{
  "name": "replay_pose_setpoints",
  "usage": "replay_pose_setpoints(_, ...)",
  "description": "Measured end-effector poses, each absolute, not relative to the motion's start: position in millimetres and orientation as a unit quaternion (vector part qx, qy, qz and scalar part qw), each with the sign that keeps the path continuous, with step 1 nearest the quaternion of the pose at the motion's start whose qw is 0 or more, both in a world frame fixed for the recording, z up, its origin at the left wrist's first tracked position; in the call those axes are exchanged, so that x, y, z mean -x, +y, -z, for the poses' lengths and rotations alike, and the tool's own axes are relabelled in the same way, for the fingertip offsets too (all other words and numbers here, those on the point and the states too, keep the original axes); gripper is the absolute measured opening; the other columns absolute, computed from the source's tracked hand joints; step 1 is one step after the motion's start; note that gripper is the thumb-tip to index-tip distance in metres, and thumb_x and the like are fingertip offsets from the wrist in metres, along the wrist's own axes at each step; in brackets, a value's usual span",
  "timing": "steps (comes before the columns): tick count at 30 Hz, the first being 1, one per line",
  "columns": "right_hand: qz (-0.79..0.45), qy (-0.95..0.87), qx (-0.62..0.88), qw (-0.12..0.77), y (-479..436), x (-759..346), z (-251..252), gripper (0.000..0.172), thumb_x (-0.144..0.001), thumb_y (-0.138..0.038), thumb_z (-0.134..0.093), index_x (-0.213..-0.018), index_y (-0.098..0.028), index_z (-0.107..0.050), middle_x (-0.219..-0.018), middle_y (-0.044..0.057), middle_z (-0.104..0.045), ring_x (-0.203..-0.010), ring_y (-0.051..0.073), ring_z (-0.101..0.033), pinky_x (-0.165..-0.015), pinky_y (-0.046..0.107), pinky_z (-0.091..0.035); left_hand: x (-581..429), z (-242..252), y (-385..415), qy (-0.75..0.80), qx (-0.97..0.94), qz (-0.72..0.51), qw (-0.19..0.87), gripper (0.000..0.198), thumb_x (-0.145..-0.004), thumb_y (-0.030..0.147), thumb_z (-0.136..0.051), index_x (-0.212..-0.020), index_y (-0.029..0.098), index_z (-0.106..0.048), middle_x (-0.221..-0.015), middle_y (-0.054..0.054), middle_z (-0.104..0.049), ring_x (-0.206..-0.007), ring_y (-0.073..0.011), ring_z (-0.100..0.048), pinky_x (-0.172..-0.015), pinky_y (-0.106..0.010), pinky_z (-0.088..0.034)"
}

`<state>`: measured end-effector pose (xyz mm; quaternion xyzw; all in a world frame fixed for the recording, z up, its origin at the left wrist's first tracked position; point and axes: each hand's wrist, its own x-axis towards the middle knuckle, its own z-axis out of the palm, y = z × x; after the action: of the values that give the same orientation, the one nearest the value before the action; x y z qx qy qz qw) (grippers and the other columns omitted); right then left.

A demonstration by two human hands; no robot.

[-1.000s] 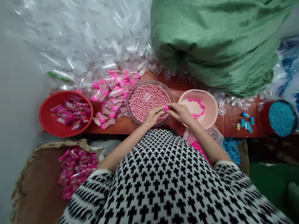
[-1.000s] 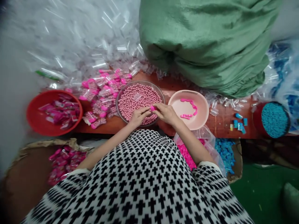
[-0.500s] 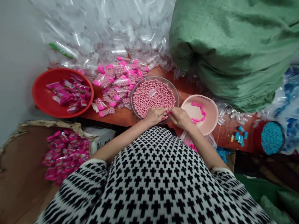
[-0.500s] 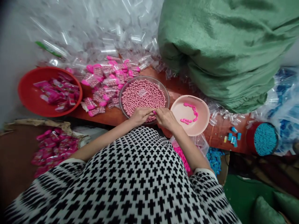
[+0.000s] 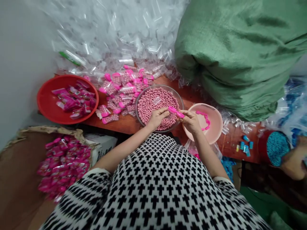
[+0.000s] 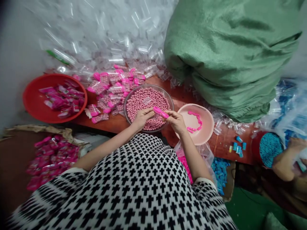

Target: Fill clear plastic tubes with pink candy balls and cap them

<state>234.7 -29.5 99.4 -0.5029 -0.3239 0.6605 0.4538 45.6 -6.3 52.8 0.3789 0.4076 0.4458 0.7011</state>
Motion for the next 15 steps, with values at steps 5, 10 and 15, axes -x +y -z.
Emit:
replay_pose_setpoints(5,-0.739,-0.283,0.464,0.398,-25.3,-222.6,-95.8,0.048,-0.065,-0.058,-0.077,-0.093,-0.021,-0.067,-0.092,0.004,-0.07,-0.09,0.019,-0.066,-0.077,0.036,-0.059,-41.4,-53.6,-13.8,0.408,-0.551,-0.417,0.597,0.026,-0.081,0.04,-0.068,-0.098,0.022,-0.076,-0.105,-0.007,-0.072,-0.106,-0.0224,-0.062,-0.102,-0.041,-0.046)
replay_pose_setpoints(10,-0.806,-0.226,0.444,0.319,-24.6,-208.1,-93.5,0.037,-0.071,-0.053,-0.073,-0.086,-0.02,-0.063,-0.076,0.0,-0.068,-0.076,0.016,-0.067,-0.075,0.037,-0.061,-40.2,-57.1,-19.2,0.421,-0.564,-0.411,0.58,0.026,-0.084,0.035,-0.064,-0.102,0.02,-0.075,-0.114,-0.01,-0.066,-0.113,-0.0228,-0.06,-0.103,-0.041,-0.046)
replay_pose_setpoints(15,-0.768,-0.178,0.477,0.388,-22.8,-184.4,-82.5,0.027,-0.068,-0.043,-0.07,-0.079,-0.021,-0.059,-0.071,-0.001,-0.066,-0.068,0.017,-0.063,-0.068,0.037,-0.061,-37.0,-59.7,-15.7,0.424,-0.585,-0.417,0.552,0.022,-0.087,0.03,-0.06,-0.1,0.021,-0.075,-0.111,-0.009,-0.067,-0.111,-0.0216,-0.06,-0.102,-0.041,-0.048)
